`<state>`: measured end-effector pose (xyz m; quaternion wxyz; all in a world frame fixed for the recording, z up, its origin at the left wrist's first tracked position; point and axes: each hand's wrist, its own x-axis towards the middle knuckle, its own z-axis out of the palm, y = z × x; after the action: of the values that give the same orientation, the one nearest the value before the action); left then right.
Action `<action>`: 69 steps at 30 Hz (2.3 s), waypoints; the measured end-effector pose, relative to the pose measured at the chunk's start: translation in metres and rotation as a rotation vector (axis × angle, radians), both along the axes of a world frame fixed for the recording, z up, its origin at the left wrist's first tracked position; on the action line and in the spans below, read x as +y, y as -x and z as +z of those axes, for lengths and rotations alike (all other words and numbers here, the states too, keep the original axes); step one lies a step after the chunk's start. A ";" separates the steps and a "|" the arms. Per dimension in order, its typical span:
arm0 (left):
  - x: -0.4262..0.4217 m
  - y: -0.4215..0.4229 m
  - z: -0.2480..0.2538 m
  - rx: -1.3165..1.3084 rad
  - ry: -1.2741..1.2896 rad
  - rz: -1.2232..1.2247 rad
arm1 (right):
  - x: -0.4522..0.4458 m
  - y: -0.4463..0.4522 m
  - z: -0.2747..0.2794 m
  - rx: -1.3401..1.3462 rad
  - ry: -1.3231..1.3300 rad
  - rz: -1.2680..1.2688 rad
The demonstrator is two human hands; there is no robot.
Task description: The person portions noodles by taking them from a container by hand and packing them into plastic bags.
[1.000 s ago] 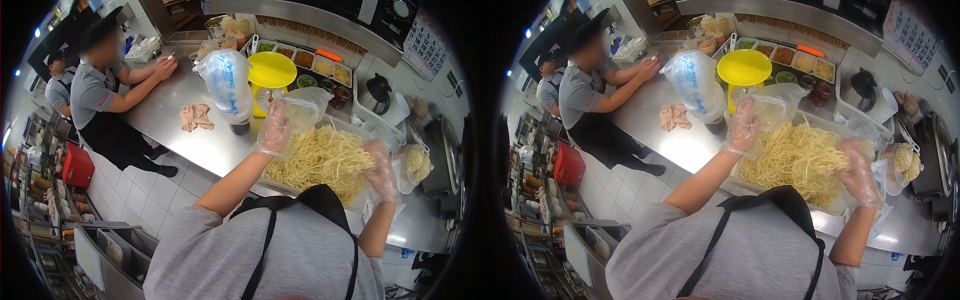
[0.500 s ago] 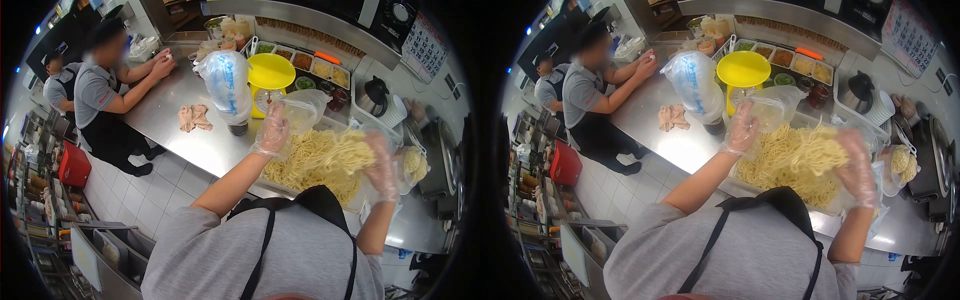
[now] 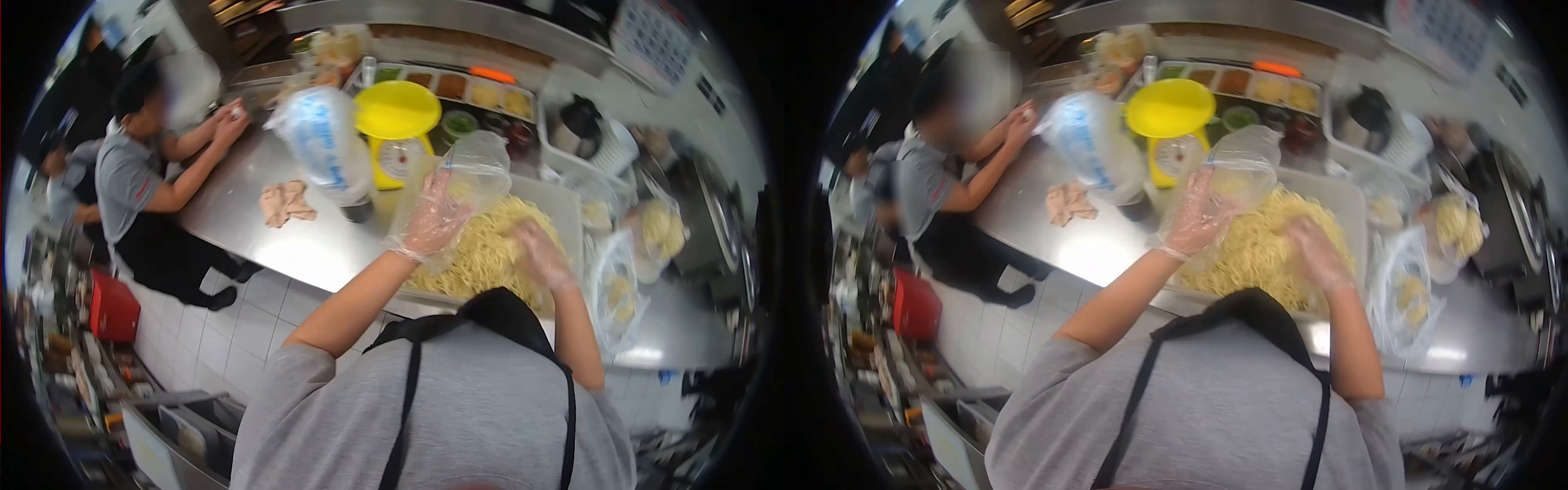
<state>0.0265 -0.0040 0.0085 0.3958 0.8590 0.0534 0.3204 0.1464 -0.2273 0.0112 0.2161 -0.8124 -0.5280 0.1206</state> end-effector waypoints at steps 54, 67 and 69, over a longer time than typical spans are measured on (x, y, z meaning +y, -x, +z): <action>-0.040 0.002 0.034 0.000 -0.340 -0.096 | 0.073 0.032 0.025 1.217 -0.764 -0.543; -0.050 -0.007 0.028 0.207 0.303 -0.292 | 0.073 0.045 0.001 0.595 -0.623 -0.634; -0.055 -0.003 0.019 0.077 0.313 -0.218 | 0.071 0.048 0.000 0.871 -0.733 -0.625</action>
<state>0.0299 -0.0593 0.0271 0.5544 0.7993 0.0245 0.2304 0.0983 -0.1566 0.0110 0.6984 -0.6783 -0.1377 0.1824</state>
